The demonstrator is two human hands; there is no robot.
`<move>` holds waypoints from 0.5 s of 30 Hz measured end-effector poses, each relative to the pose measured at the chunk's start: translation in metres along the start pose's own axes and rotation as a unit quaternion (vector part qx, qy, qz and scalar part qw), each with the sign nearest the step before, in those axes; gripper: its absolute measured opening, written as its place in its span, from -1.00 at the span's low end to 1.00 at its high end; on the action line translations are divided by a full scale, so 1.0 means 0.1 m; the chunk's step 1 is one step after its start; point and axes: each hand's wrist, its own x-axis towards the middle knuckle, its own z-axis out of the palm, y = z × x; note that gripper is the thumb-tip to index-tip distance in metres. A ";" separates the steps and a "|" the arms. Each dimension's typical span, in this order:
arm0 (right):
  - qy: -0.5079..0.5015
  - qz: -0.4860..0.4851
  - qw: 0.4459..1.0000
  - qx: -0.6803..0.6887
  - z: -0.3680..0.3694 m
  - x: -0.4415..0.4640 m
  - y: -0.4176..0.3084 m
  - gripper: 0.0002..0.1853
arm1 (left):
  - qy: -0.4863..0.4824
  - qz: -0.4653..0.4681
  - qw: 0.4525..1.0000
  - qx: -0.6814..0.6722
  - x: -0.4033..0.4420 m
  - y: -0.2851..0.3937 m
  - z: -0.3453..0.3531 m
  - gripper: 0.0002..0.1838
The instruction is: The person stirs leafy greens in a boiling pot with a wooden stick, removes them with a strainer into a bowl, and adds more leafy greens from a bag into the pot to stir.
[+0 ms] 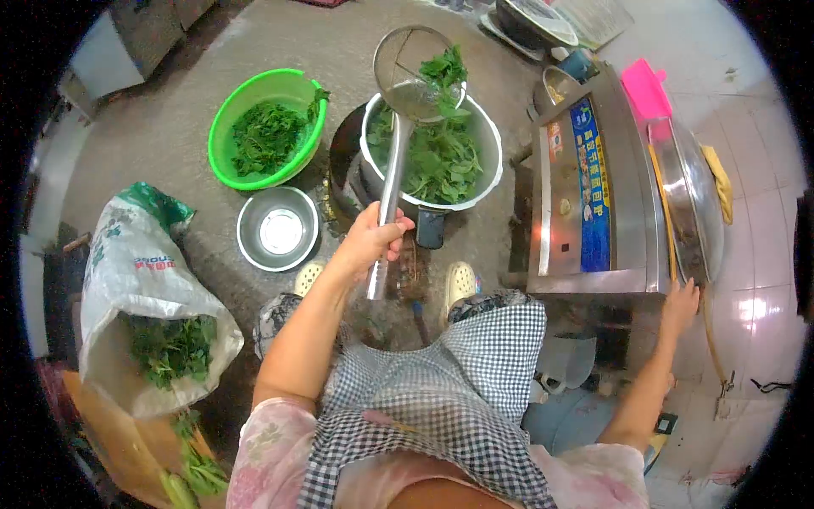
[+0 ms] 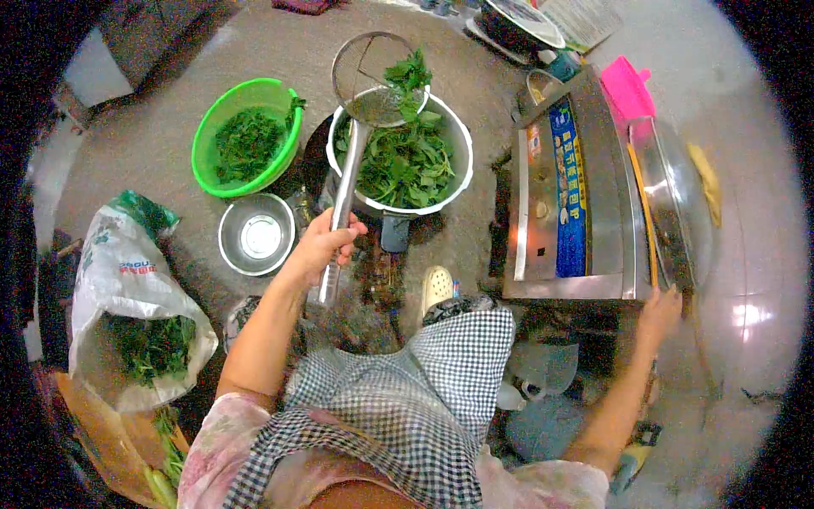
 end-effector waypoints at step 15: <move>-0.127 0.015 0.971 0.201 0.10 0.10 0.10 -0.67 | 0.208 0.180 0.947 0.168 -0.09 0.45 -0.60 -0.76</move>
